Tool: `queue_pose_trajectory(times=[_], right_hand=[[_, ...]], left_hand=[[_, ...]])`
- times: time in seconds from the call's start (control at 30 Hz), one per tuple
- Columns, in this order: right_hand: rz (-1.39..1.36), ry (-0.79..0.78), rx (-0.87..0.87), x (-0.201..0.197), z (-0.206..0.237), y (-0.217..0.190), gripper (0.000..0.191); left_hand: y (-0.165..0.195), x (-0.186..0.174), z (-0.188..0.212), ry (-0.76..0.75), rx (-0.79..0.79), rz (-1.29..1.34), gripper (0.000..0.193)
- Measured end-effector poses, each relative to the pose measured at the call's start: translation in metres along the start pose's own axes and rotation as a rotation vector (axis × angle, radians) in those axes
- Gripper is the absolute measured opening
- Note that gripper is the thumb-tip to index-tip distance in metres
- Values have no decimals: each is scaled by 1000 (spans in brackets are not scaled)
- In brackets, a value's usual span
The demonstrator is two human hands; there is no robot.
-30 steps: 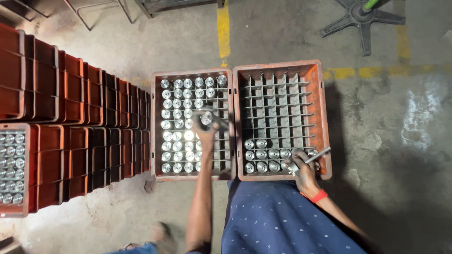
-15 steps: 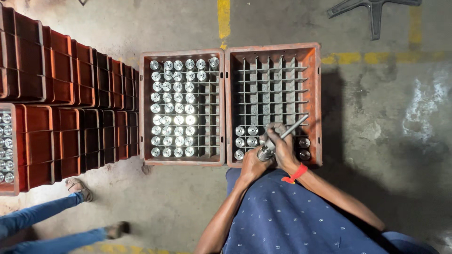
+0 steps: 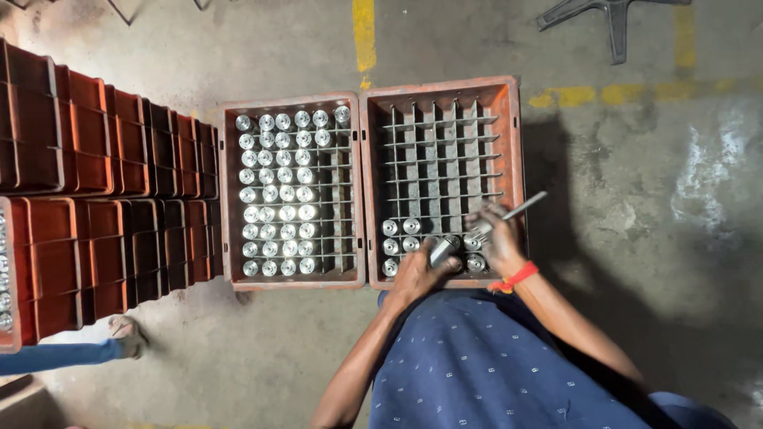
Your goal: The person repeatedly picks small silver metal caps from a filled orange crate and places them into empty slots in an adjacent crate. The person uses both hands to transfer the caps one by one, gradually filling the second crate.
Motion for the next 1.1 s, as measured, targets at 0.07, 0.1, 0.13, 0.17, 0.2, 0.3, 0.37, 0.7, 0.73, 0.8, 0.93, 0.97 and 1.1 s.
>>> queue_pose_trajectory(times=[0.07, 0.1, 0.13, 0.17, 0.2, 0.3, 0.37, 0.7, 0.73, 0.8, 0.93, 0.97, 1.1], right_hand=[[-31, 12, -75, -15, -11, -16, 18], [-48, 20, -115, -21, -14, -21, 18], [-61, 23, -118, -26, -16, -21, 18], [-75, 23, -122, -31, -16, -19, 18], [-88, 23, -125, -35, -15, -17, 18], [-90, 78, -49, -49, -8, 5, 14], [-113, 115, -85, -58, -1, 14, 14], [-27, 167, -99, -81, 37, 38, 12], [-31, 184, -94, -81, 39, 41, 13], [-39, 219, -82, -80, 43, 46, 15], [-44, 232, -95, -82, 51, 51, 16], [-38, 241, -94, -85, 54, 52, 16], [-8, 262, -102, -92, 58, 52, 16]], left_hand=[[-7, -13, -8, 136, 54, -242, 64], [1, -19, -10, 236, 227, -343, 67], [8, -21, -9, 336, 400, -439, 73], [15, -21, -5, 439, 573, -535, 82], [11, -20, -7, 432, 582, -490, 79], [-3, -22, -12, 388, 545, -329, 63], [-17, -36, -23, 327, 447, -194, 42], [-43, -239, -146, 872, 141, -664, 67], [-44, -243, -154, 841, 122, -621, 67], [-41, -242, -165, 790, 100, -576, 60], [-28, -242, -166, 828, 252, -698, 63], [-31, -246, -160, 842, 285, -588, 62], [-33, -267, -108, 930, 566, -191, 47]])
Point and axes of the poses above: each hand's wrist, its own z-axis away from the middle knuckle, its own x-axis out of the palm, y = z × x, the point moved 7 cm from there along -z, towards the middle knuckle, and after that the axes turned 6 degrees about y, right-handed, at the moved point
